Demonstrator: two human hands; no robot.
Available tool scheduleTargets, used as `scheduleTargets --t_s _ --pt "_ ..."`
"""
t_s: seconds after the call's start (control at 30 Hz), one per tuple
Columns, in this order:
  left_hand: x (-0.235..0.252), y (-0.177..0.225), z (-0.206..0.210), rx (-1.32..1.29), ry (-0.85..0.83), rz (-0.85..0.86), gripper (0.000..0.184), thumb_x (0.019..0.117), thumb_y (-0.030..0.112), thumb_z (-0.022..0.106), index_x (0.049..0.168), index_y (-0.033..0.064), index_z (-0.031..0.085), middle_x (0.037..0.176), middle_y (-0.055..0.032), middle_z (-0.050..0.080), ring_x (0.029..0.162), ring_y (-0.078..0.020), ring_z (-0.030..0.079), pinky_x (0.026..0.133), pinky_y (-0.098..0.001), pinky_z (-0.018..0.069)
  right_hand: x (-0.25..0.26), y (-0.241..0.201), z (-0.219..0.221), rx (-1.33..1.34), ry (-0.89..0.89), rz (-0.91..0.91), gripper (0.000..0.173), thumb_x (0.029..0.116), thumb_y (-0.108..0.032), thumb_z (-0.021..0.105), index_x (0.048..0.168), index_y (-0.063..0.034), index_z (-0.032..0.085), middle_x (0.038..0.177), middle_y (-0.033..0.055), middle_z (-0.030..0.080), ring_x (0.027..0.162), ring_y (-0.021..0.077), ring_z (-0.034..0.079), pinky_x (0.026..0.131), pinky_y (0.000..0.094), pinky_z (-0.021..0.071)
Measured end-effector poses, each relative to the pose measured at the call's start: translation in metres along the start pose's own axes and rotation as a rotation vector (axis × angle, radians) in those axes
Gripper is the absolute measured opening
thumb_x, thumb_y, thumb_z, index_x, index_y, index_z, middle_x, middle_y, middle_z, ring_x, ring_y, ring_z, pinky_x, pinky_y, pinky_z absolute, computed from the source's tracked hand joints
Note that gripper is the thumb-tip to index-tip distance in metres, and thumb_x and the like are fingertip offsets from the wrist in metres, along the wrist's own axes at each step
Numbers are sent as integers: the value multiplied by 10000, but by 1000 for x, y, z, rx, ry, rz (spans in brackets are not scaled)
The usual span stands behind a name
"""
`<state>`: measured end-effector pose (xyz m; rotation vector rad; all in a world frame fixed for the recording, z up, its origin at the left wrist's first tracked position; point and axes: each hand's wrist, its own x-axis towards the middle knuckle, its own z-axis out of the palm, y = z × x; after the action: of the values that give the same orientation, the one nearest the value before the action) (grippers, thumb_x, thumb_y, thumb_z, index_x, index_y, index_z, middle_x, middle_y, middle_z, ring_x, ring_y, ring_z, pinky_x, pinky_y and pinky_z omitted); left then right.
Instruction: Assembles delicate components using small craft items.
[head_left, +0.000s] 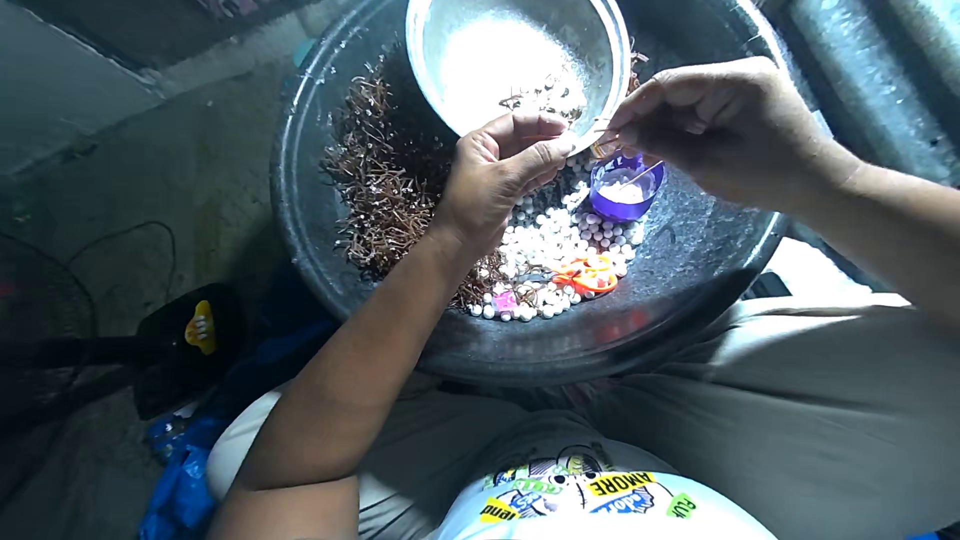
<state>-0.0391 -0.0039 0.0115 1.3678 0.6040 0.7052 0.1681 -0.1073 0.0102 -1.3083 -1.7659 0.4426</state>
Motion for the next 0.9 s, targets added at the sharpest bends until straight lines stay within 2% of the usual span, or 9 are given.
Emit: scheduleTargets --t_s 0.1,0.23,0.7,0.8,0.9 --pt "0 0 0 2 -6 7 154 940 -84 617 1001 53 652 886 23 698 790 -43 688 782 -207 596 1 1 -1 42 0 51 125 1013 -93 584 1082 -46 677 883 -71 667 763 -77 621 728 108 541" --pt "0 -1 -1 -5 -33 24 175 921 -108 628 973 55 665 871 26 708 793 -42 695 793 -209 599 1 0 1 39 1 18 121 1008 -96 584 1061 -52 684 855 -81 650 727 -85 579 683 97 500" --pt "-1 -3 -1 22 -54 50 176 905 -112 654 976 47 681 869 30 720 792 -38 699 787 -208 599 -1 -4 9 -63 17 -82 144 1008 -114 586 1056 -30 693 911 -38 686 775 -102 593 732 92 508" --pt "-1 -2 -1 17 -56 38 165 914 -101 649 987 40 693 862 28 723 777 -37 695 774 -205 597 -1 -6 9 -154 34 -107 169 1009 -125 578 1048 -23 707 918 -5 674 784 -84 570 737 99 482" --pt "-1 -2 -1 9 -64 37 138 936 -77 638 965 43 703 838 33 721 755 -28 691 760 -195 596 -1 -9 9 -261 46 -164 193 1019 -124 553 1041 -22 716 922 48 669 792 -21 567 724 135 468"
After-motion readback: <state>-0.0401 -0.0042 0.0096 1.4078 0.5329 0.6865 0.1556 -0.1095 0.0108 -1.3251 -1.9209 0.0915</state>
